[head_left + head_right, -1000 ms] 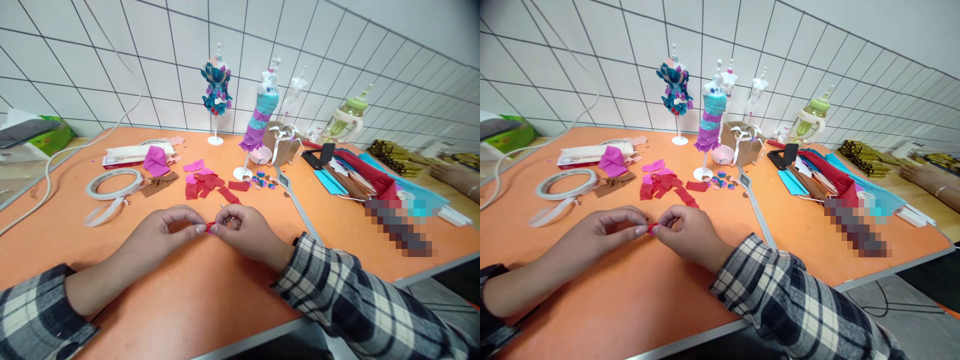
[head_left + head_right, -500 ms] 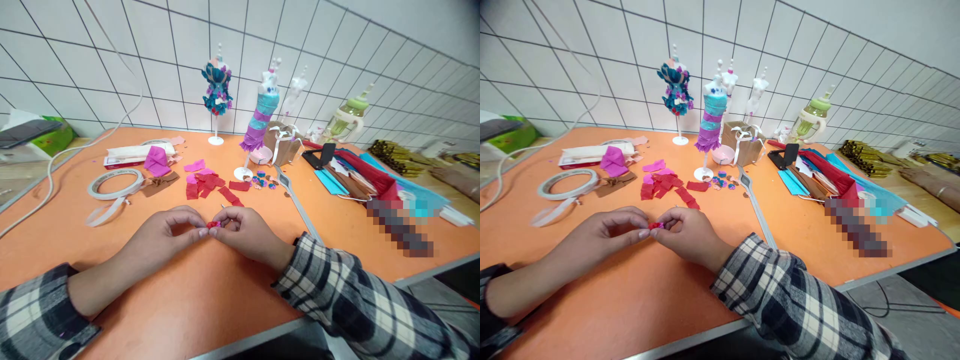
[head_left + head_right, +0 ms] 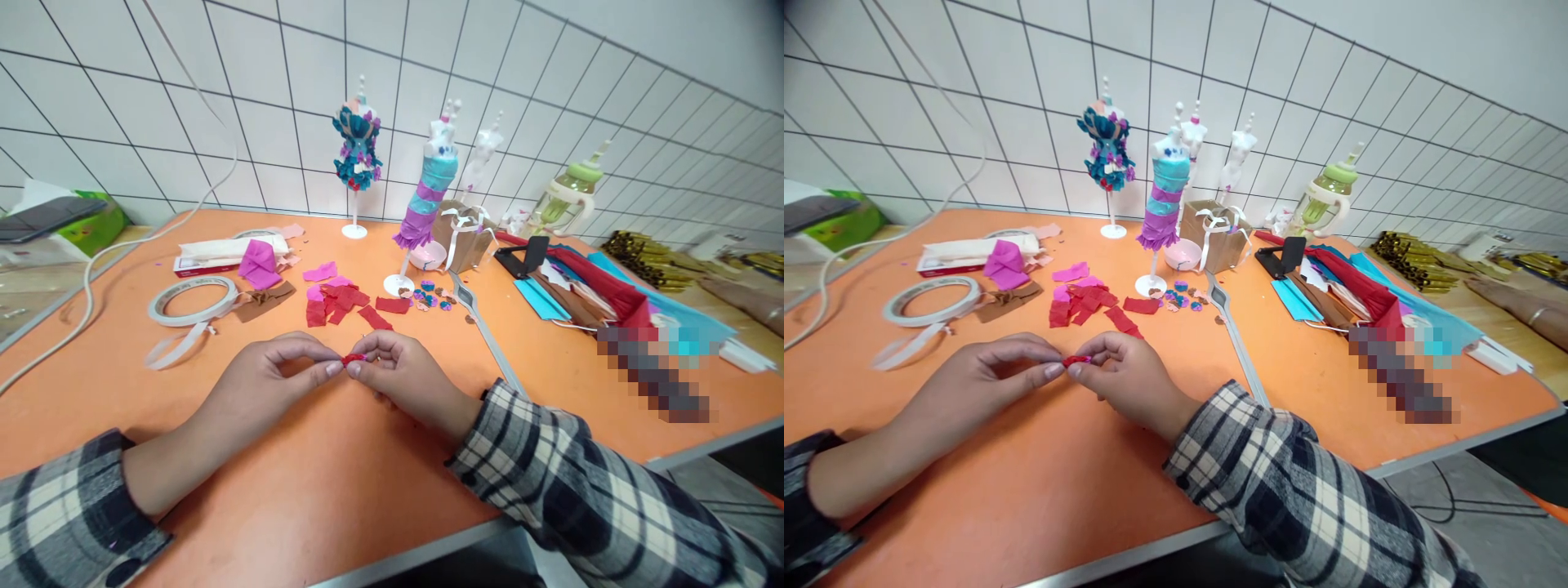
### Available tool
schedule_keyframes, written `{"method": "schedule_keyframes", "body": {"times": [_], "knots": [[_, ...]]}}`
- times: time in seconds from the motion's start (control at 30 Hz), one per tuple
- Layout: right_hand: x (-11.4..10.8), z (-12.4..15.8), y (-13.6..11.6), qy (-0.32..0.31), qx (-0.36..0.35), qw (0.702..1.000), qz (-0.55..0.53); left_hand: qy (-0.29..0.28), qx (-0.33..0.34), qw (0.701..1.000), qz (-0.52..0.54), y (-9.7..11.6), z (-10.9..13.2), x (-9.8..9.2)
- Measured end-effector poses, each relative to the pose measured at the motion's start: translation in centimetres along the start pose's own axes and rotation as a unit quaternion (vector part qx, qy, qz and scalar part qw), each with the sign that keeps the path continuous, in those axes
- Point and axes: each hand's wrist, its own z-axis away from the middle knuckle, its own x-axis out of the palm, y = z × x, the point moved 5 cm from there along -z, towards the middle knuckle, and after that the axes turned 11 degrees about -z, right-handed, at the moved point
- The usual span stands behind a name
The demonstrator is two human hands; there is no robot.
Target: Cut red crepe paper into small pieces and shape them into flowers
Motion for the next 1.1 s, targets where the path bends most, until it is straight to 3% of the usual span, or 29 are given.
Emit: {"method": "schedule_keyframes", "body": {"times": [0.13, 0.3, 0.47, 0.6, 0.8, 0.97, 1.1], "knots": [[0.0, 0.1, 0.1, -0.006, 0.007, 1.0, 0.029, -0.001, 0.014, 1.0, -0.012, 0.0, 0.0, -0.1], [-0.2, 0.4, -0.7, 0.036, -0.102, 0.987, 0.123, -0.015, 0.055, 0.998, -0.033, 0.6, 0.1, 0.1], [-0.1, 0.5, -1.1, 0.032, -0.187, 0.955, 0.227, -0.014, 0.115, 0.992, -0.059, 1.5, 0.5, 0.3], [-0.2, 0.3, -0.6, 0.026, -0.161, 0.959, 0.23, -0.015, 0.12, 0.99, -0.076, 1.5, 0.5, 0.3], [-0.4, 0.1, 0.2, 0.012, -0.057, 0.988, 0.143, -0.034, 0.103, 0.993, -0.056, 1.3, 0.4, 0.3], [-0.4, 0.1, 0.0, 0.017, -0.088, 0.98, 0.176, -0.038, 0.094, 0.993, -0.063, 1.4, 0.4, 0.2], [-0.4, 0.0, 0.3, 0.014, -0.059, 0.986, 0.156, -0.042, 0.087, 0.994, -0.056, 1.5, 0.4, 0.2]]}}
